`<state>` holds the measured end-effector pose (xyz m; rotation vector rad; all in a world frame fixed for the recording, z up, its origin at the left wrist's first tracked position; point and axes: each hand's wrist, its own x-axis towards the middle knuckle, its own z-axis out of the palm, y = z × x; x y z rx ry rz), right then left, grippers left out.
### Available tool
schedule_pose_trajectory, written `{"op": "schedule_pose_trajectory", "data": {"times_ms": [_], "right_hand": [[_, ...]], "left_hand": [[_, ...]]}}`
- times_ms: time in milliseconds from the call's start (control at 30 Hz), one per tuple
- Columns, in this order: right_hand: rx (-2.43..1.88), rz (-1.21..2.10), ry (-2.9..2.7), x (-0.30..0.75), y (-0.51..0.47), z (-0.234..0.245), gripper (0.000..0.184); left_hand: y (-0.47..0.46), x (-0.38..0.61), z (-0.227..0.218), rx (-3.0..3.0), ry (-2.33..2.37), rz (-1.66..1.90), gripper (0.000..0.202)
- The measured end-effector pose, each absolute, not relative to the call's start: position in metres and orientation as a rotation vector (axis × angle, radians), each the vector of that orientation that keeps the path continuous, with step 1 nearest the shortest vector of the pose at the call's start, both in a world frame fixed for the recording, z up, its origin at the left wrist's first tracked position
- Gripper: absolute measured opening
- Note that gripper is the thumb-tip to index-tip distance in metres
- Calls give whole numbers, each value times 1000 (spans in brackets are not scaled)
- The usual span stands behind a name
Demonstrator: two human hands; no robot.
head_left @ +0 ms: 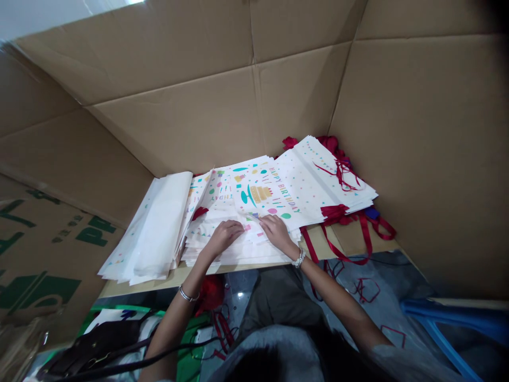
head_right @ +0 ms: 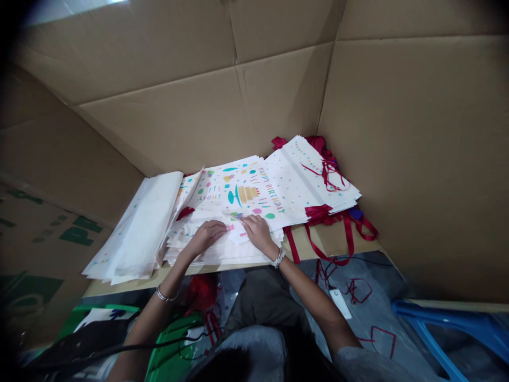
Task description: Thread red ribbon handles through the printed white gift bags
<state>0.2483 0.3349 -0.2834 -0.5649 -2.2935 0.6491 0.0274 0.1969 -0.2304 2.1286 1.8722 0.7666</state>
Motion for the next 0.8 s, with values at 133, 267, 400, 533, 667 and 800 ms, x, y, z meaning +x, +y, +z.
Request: {"op": "schedule_pose_trajectory", "data": {"times_ms": [133,267,400,533,667,800], "right_hand": [[-567,637,-2295,248,335,-284,35],[-556,647,-2288,248,336,-284,34],[-543,646,-2294,249,335,-285,33],[-542,602,-2324,250,335,-284,31],[-540,573,-2354,251,334,-280,29],[-507,536,-2381,253,331,-273,28]], "left_hand": [[196,33,-224,2174,1849,682,14],[196,37,-220,2205,1887,623,17],[197,39,-218,2196,1860,667,18],[203,39,-216,2006,1836,869,23],[214,38,-213,1733,1815,1062,33],[220,40,-204,1692,1830,1080,29]]}}
